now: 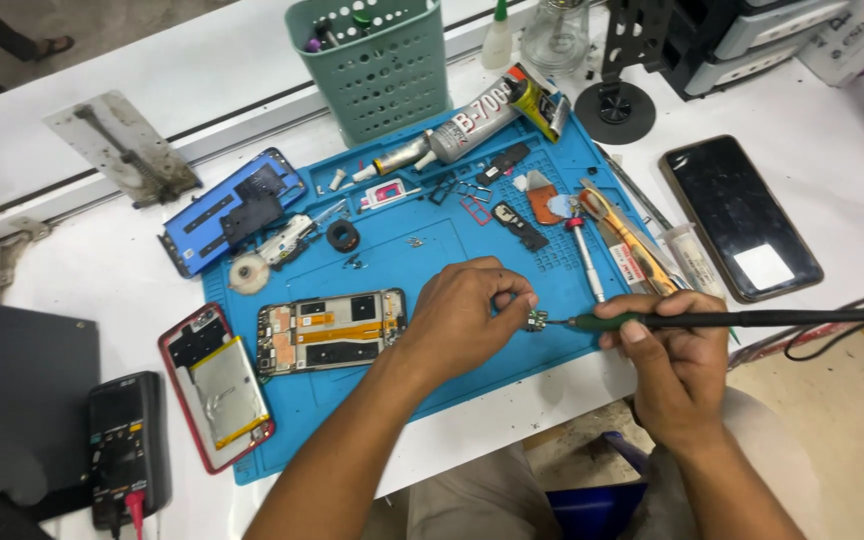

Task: Soldering a component onto a mobile phone's circuit board at a repair bench.

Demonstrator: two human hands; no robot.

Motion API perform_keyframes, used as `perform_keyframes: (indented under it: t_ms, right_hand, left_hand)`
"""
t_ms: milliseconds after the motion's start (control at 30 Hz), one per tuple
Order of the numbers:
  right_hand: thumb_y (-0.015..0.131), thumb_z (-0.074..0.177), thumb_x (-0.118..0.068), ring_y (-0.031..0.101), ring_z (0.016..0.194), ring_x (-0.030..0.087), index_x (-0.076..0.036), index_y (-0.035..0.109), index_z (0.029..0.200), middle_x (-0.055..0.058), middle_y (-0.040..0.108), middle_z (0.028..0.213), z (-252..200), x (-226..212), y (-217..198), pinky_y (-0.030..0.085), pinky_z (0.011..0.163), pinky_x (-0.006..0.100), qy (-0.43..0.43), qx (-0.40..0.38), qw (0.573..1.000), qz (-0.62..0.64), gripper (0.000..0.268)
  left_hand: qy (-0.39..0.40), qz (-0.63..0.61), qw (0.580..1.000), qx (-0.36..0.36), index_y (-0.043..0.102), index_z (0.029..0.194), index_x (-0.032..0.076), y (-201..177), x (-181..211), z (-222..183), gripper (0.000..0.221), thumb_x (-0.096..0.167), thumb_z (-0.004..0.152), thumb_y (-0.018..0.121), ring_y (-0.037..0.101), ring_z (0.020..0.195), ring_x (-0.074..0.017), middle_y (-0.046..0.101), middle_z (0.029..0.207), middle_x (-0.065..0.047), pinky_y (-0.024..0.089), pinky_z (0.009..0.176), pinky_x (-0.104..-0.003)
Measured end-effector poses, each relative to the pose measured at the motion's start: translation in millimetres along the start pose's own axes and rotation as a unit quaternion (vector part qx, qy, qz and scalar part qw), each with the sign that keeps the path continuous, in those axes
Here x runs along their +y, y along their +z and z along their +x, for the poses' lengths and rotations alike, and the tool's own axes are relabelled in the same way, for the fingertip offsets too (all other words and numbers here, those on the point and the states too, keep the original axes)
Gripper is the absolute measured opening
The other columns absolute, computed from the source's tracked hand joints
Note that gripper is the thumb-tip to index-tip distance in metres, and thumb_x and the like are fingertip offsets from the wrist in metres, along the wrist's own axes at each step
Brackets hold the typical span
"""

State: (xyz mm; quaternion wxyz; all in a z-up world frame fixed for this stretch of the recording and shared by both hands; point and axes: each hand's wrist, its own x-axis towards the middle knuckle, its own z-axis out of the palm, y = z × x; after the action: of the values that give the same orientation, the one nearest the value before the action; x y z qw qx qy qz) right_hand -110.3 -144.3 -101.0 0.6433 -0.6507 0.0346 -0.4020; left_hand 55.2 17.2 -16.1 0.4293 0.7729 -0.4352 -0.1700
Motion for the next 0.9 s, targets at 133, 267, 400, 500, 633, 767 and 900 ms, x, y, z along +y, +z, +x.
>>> perform_keyframes:
  t_ms: [133,267,400,500,633,767,900]
  right_hand:
    - [0.051,0.102,0.001,0.066,0.083,0.022,-0.012,0.028,0.118,0.025,0.068,0.116,-6,-12,-5,0.057,0.078,0.029,0.075,-0.027,0.997,-0.021,0.031]
    - [0.049,0.101,0.006,0.065,0.083,0.023,-0.014,0.029,0.121,0.026,0.067,0.119,-9,-9,-8,0.053,0.074,0.027,0.087,-0.017,0.996,0.016,0.034]
    - [0.047,0.101,0.007,0.065,0.082,0.023,-0.013,0.028,0.120,0.025,0.067,0.119,-8,-11,-7,0.052,0.074,0.027,0.094,-0.008,0.995,0.014,0.034]
    - [0.049,0.102,0.005,0.065,0.081,0.022,-0.015,0.030,0.120,0.024,0.067,0.118,-9,-10,-6,0.053,0.074,0.027,0.089,-0.002,0.995,0.034,0.033]
    - [0.049,0.102,0.005,0.066,0.081,0.022,-0.014,0.030,0.119,0.024,0.068,0.118,-7,-11,-5,0.053,0.074,0.027,0.079,-0.008,0.996,0.031,0.032]
    - [0.049,0.101,0.006,0.066,0.083,0.022,-0.013,0.029,0.119,0.025,0.068,0.118,-6,-12,-3,0.055,0.077,0.028,0.080,-0.002,0.997,0.018,0.033]
    - [0.049,0.101,0.007,0.066,0.083,0.021,-0.014,0.031,0.118,0.025,0.068,0.119,-7,-10,-5,0.055,0.077,0.028,0.077,-0.004,0.997,0.027,0.033]
  left_hand:
    - [-0.039,0.068,0.997,0.024,0.080,0.091,0.006,-13,2,2,0.020,0.020,0.087,0.067,0.056,0.060,-0.0138,0.065,0.073,-0.001,0.046,0.057,-0.032]
    - [-0.046,0.122,0.984,0.122,0.081,0.091,0.008,-31,-10,6,0.018,0.016,0.087,0.065,0.054,0.056,-0.0151,0.062,0.072,-0.001,0.045,0.054,-0.033]
    - [-0.074,0.157,0.967,0.185,0.080,0.102,0.007,-43,-32,11,0.020,0.017,0.091,0.067,0.060,0.066,-0.0157,0.066,0.081,-0.005,0.048,0.061,-0.033]
    - [-0.108,0.162,0.961,0.197,0.080,0.101,0.008,-47,-47,16,0.019,0.020,0.094,0.067,0.056,0.072,-0.0187,0.055,0.083,-0.005,0.048,0.065,-0.036]
    - [-0.128,0.146,0.959,0.207,0.080,0.103,0.008,-42,-55,22,0.020,0.020,0.095,0.066,0.053,0.071,-0.0154,0.052,0.083,-0.004,0.048,0.060,-0.033]
    - [-0.135,0.164,0.952,0.220,0.080,0.106,0.007,-38,-59,27,0.022,0.022,0.096,0.066,0.054,0.069,-0.0155,0.051,0.084,-0.005,0.049,0.058,-0.033]
    - [-0.112,0.228,0.939,0.233,0.079,0.107,0.006,-37,-61,27,0.024,0.019,0.095,0.065,0.056,0.065,-0.0180,0.054,0.084,-0.007,0.048,0.053,-0.035]
